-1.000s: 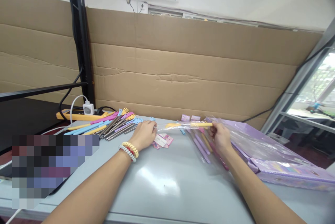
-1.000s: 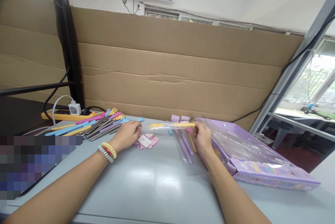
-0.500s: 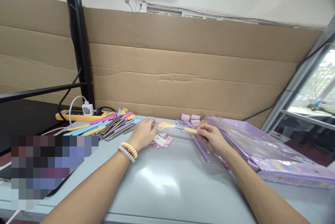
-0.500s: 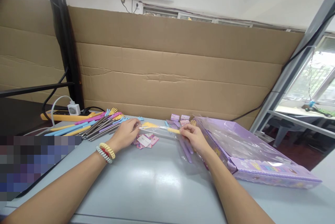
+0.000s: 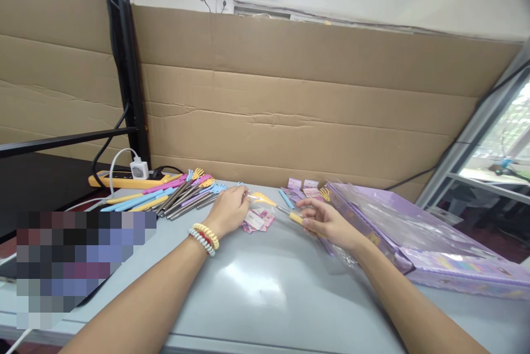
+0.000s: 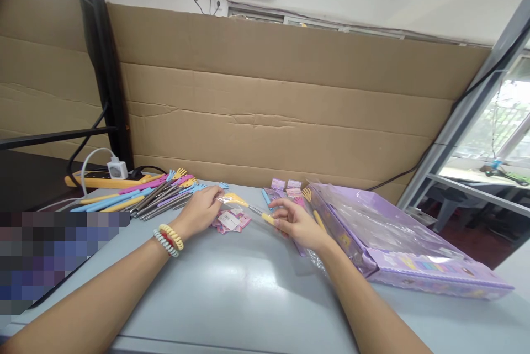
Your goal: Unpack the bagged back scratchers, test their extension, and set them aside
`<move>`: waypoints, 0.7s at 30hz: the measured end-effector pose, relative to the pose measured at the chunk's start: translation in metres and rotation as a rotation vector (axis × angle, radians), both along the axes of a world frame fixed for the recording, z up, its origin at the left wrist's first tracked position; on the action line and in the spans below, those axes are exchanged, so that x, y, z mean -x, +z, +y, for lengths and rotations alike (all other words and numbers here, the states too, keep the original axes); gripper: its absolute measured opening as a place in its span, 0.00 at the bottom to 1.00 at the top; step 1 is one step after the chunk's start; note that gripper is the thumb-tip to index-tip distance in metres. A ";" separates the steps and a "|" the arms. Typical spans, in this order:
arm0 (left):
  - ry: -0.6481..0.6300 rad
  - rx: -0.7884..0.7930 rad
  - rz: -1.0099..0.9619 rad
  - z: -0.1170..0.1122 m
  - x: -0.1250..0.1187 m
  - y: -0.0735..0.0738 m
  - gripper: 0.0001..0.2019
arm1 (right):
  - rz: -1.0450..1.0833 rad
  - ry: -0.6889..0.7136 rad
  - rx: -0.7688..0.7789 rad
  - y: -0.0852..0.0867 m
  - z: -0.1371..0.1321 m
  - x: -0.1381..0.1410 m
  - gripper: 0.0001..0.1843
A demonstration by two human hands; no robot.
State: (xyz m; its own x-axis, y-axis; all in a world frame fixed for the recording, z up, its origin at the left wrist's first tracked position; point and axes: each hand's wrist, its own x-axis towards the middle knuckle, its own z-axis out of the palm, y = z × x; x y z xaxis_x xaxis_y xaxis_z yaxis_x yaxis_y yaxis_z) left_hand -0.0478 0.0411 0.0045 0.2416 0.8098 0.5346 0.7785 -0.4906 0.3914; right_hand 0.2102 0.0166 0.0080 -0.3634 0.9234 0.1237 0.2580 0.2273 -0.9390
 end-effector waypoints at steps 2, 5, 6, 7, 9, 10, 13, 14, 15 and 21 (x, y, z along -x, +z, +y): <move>0.013 -0.014 -0.001 0.000 0.000 0.001 0.12 | -0.031 -0.001 -0.006 -0.002 0.001 -0.001 0.25; 0.048 -0.034 -0.037 0.001 0.002 0.002 0.13 | -0.135 -0.037 -0.039 -0.002 0.002 -0.001 0.24; 0.062 -0.040 -0.053 0.001 0.002 0.003 0.12 | -0.177 -0.049 -0.055 -0.002 0.002 -0.001 0.23; 0.078 -0.045 -0.071 0.002 0.003 0.003 0.12 | -0.217 -0.057 -0.070 -0.003 0.003 -0.001 0.22; 0.124 -0.057 -0.111 0.004 0.005 0.003 0.12 | -0.278 -0.068 -0.094 -0.003 0.004 -0.002 0.22; 0.152 -0.062 -0.132 0.006 0.006 0.004 0.13 | -0.299 -0.074 -0.102 -0.004 0.004 -0.002 0.22; 0.245 -0.073 -0.190 0.010 0.010 0.005 0.14 | -0.316 -0.098 -0.108 -0.005 0.006 -0.003 0.24; 0.270 -0.075 -0.208 0.011 0.011 0.006 0.14 | -0.309 -0.109 -0.108 -0.006 0.006 -0.003 0.24; 0.290 -0.077 -0.224 0.013 0.013 0.006 0.13 | -0.298 -0.119 -0.108 -0.007 0.007 -0.003 0.24; 0.300 -0.094 -0.223 0.016 0.019 0.006 0.13 | -0.214 -0.210 -0.136 -0.006 0.006 -0.001 0.22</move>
State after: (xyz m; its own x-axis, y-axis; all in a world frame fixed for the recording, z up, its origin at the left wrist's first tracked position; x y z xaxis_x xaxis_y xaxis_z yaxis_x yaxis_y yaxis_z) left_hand -0.0672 0.0576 0.0101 -0.1293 0.7718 0.6226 0.7940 -0.2955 0.5312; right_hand 0.2116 0.0228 0.0023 -0.1975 0.9613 0.1921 0.5007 0.2674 -0.8233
